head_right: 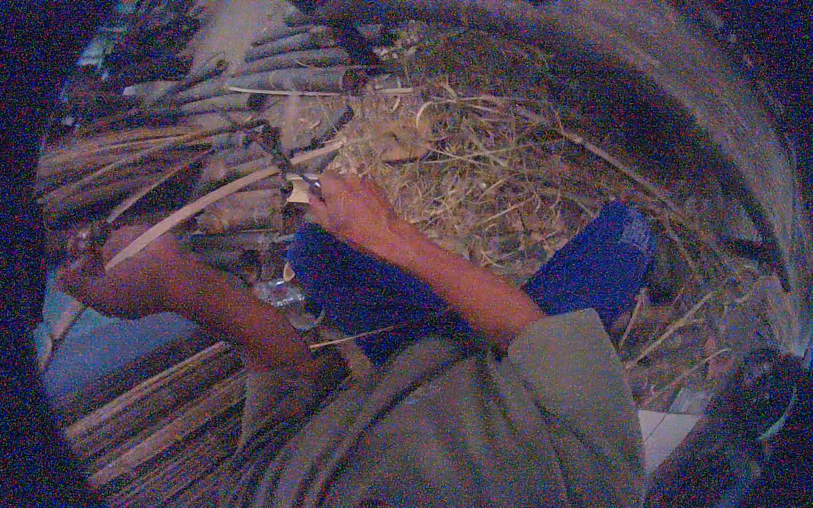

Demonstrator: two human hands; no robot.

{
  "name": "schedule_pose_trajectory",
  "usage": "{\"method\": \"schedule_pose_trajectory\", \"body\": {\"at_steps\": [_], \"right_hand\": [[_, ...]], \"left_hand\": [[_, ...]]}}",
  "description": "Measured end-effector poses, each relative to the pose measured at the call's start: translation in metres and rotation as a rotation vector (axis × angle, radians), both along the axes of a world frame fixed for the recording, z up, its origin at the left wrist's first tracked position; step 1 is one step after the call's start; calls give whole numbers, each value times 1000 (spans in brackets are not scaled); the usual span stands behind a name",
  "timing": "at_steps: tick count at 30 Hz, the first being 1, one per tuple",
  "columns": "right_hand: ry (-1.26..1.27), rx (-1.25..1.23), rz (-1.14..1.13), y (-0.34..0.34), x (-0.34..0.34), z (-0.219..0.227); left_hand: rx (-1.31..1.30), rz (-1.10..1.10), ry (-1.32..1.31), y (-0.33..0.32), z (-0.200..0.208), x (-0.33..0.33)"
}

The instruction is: The person is weaving thin bamboo strips into a bamboo frame. They use a knife to split and trim the strips, then insert them into the frame, adjusting and securing them in place.

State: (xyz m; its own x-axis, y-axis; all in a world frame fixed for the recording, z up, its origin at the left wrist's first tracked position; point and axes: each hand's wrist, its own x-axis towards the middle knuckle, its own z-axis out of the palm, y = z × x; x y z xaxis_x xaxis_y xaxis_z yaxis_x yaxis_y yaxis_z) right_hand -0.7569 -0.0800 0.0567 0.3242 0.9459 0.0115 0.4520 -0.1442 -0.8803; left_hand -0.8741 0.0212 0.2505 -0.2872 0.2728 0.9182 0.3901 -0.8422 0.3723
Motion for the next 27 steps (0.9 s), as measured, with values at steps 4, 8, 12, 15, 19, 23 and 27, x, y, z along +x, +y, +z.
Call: {"method": "schedule_pose_trajectory", "body": {"at_steps": [4, 8, 12, 15, 19, 23, 27], "right_hand": [[-142, 366, 27, -7, -25, 9], [-169, 12, -65, 21, -1, -73], [-97, 37, 56, 13, -8, -28], [-111, 141, -8, 18, -11, -63], [-123, -96, 8, 32, 11, -102], [-122, 143, 88, 18, -13, -28], [-253, 104, -88, 35, 28, -142]], "left_hand": [[-1, -129, -46, 12, -5, -18], [33, -198, -75, 17, 0, -20], [80, -242, -100, 27, -3, -37], [52, -256, -126, 23, -4, -36], [-81, -347, -353, 18, -1, -13], [56, 109, 136, 19, -11, -34], [-12, -279, -179, 35, 5, -29]]}}
